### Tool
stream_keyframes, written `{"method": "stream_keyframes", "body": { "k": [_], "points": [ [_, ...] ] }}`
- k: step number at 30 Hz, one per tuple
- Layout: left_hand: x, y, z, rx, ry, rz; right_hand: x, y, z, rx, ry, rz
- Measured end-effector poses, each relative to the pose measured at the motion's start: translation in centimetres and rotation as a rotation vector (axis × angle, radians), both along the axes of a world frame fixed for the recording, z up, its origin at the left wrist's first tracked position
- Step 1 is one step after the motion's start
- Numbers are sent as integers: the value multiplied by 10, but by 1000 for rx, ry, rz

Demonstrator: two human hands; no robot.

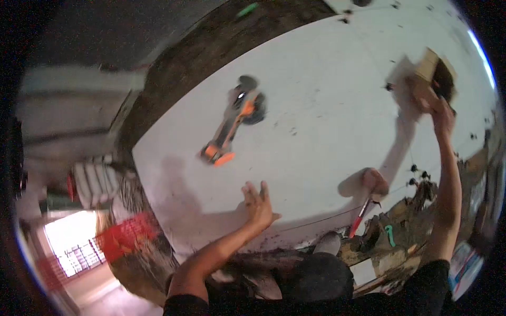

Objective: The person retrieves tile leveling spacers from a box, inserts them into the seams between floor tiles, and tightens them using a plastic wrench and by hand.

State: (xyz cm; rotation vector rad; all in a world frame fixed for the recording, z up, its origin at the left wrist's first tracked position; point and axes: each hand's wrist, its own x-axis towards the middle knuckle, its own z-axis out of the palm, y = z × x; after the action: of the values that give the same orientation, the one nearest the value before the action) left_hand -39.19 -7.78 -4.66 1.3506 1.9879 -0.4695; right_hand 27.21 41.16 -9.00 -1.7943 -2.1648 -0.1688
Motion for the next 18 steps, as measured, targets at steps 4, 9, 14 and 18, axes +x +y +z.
{"method": "stream_keyframes", "body": {
  "k": [4, 9, 14, 18],
  "points": [
    [0, -23, -3, 41, 26, -44, 0, 0, 12, -233, 517, 125],
    [-29, -24, -19, -36, -60, -242, -58, -83, 104, 192, -49, 40],
    [-65, -13, 3, -88, -221, -287, -111, -155, 196, 193, -60, 170],
    [-120, -17, -4, -34, -379, -367, -197, -221, 210, 149, 2, 349]
  ]
}}
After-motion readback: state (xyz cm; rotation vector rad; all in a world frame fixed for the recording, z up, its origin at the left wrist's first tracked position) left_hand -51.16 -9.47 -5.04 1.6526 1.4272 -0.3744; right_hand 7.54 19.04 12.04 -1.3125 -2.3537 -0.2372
